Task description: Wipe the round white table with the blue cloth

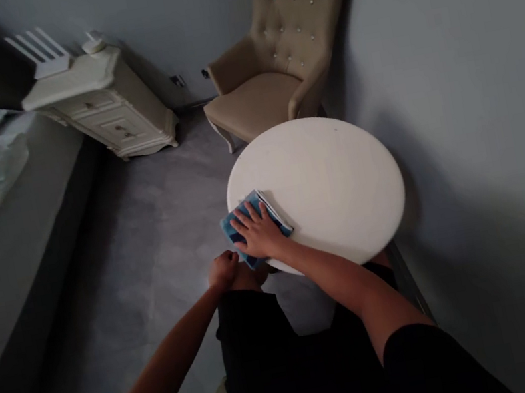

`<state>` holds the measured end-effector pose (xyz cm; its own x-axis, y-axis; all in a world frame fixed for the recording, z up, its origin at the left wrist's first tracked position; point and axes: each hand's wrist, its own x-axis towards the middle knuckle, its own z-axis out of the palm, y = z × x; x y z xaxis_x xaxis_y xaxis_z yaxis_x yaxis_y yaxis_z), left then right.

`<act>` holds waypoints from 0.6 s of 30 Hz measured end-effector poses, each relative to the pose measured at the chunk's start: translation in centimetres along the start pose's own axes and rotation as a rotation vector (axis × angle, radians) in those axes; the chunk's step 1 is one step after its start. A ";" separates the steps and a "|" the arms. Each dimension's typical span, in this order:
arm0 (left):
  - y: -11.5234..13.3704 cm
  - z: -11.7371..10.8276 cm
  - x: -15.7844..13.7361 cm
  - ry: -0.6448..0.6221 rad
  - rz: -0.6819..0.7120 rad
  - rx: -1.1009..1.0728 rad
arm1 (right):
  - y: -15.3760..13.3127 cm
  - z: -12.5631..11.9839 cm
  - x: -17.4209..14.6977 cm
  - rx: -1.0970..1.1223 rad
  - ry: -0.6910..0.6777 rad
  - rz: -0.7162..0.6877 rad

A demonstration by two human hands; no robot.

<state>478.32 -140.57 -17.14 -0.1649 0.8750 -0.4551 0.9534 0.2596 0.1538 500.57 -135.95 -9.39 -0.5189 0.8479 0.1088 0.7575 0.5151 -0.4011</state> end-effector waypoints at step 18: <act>-0.3 0.9 0.6 0.018 0.092 -0.037 | 25.2 -12.9 -22.3 -0.374 0.012 0.810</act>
<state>478.19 -140.51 -18.25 -0.0815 0.9029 -0.4220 0.9548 0.1921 0.2266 536.37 -140.25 -10.20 0.2346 0.9697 -0.0688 0.9707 -0.2374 -0.0366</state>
